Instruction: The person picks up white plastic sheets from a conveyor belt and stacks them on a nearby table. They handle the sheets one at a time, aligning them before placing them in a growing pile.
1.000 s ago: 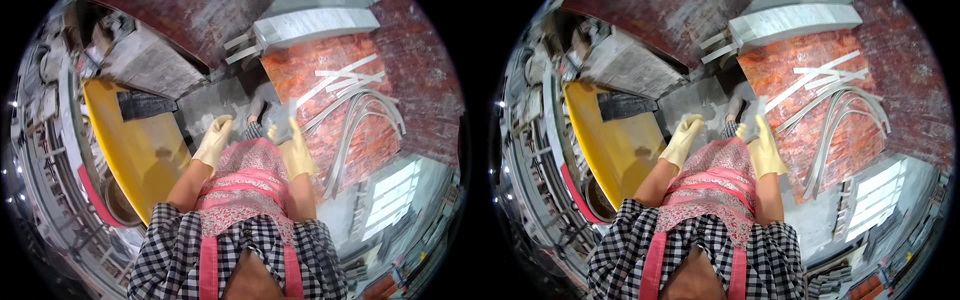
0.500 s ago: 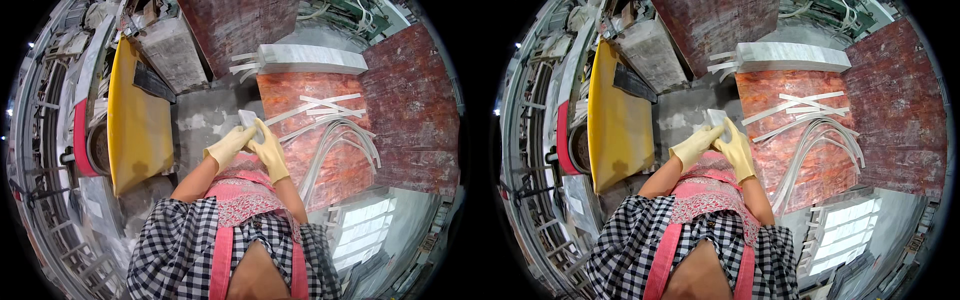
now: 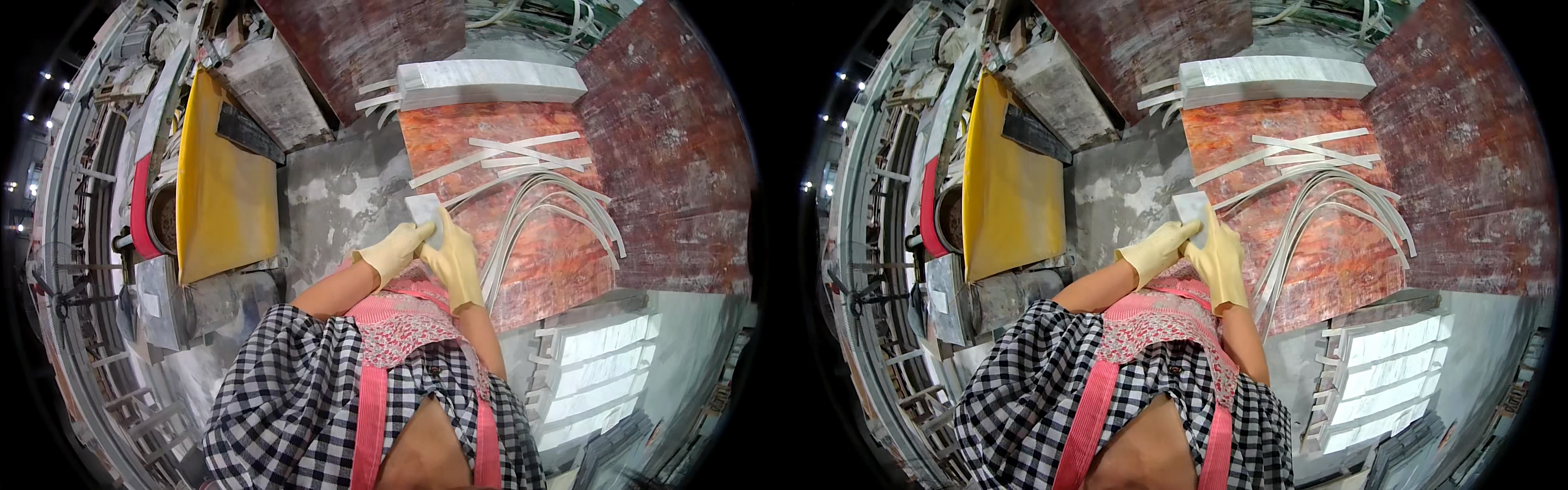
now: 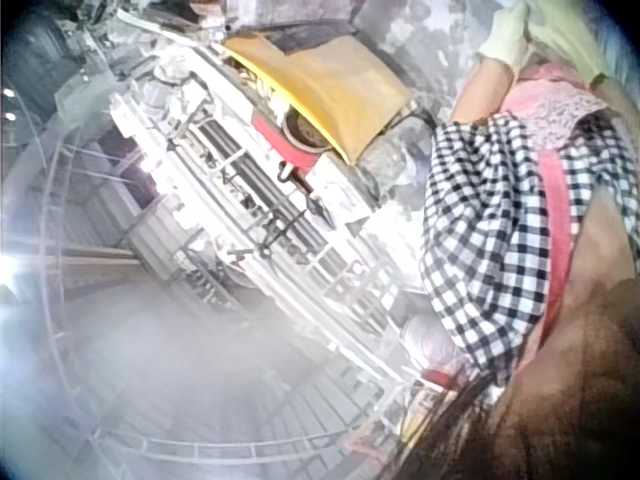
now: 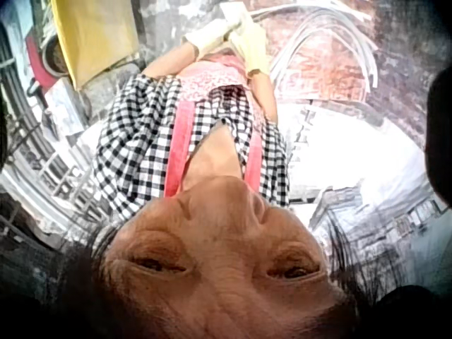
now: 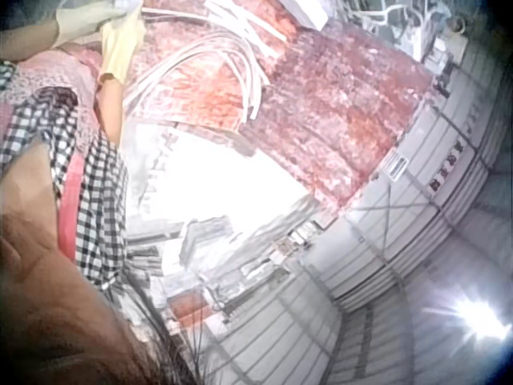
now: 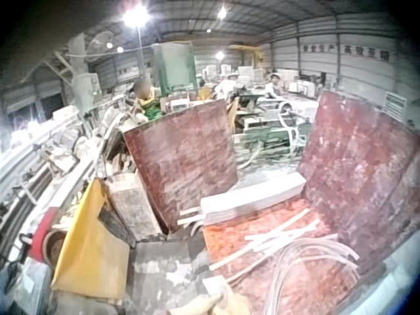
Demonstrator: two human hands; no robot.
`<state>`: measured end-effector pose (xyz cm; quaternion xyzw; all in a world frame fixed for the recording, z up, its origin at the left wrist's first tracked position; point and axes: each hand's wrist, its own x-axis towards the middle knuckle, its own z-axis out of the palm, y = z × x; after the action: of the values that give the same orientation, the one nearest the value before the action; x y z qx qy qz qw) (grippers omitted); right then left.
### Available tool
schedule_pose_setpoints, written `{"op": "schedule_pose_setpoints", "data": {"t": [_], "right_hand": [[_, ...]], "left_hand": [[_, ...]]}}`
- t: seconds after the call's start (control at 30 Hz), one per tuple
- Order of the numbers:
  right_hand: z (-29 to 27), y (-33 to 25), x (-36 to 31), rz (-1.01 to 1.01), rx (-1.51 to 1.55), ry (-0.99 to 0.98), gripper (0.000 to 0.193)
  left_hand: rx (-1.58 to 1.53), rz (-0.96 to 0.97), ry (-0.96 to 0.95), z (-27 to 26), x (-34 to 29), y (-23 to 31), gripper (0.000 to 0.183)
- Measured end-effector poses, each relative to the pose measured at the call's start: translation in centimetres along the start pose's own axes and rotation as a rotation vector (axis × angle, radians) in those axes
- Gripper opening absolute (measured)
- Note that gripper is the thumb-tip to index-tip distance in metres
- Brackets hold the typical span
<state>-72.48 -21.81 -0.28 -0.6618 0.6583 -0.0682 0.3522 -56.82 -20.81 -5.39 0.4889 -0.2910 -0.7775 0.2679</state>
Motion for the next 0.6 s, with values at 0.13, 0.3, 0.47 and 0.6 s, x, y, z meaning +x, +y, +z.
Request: {"op": "schedule_pose_setpoints", "data": {"t": [0.13,0.3,0.47,0.6], "right_hand": [[-1.7,1.2,-0.5,-0.087,0.35,0.029,0.086],[-2.6,4.0,-0.1,0.028,0.849,0.064,0.065],[-1.2,6.5,-0.2,-0.044,0.962,-0.174,0.047],[0.8,7.1,-1.7,-0.596,0.151,0.121,0.047]], "left_hand": [[-0.364,0.011,0.041,0.9,0.7,0.3,0.038],[-0.29,0.04,-0.033,1.5,-1.1,1.7,0.045],[-0.346,0.028,-0.024,1.7,-2.7,1.4,0.044],[-0.316,0.057,-0.101,0.3,-3.2,-0.2,0.041]]}}
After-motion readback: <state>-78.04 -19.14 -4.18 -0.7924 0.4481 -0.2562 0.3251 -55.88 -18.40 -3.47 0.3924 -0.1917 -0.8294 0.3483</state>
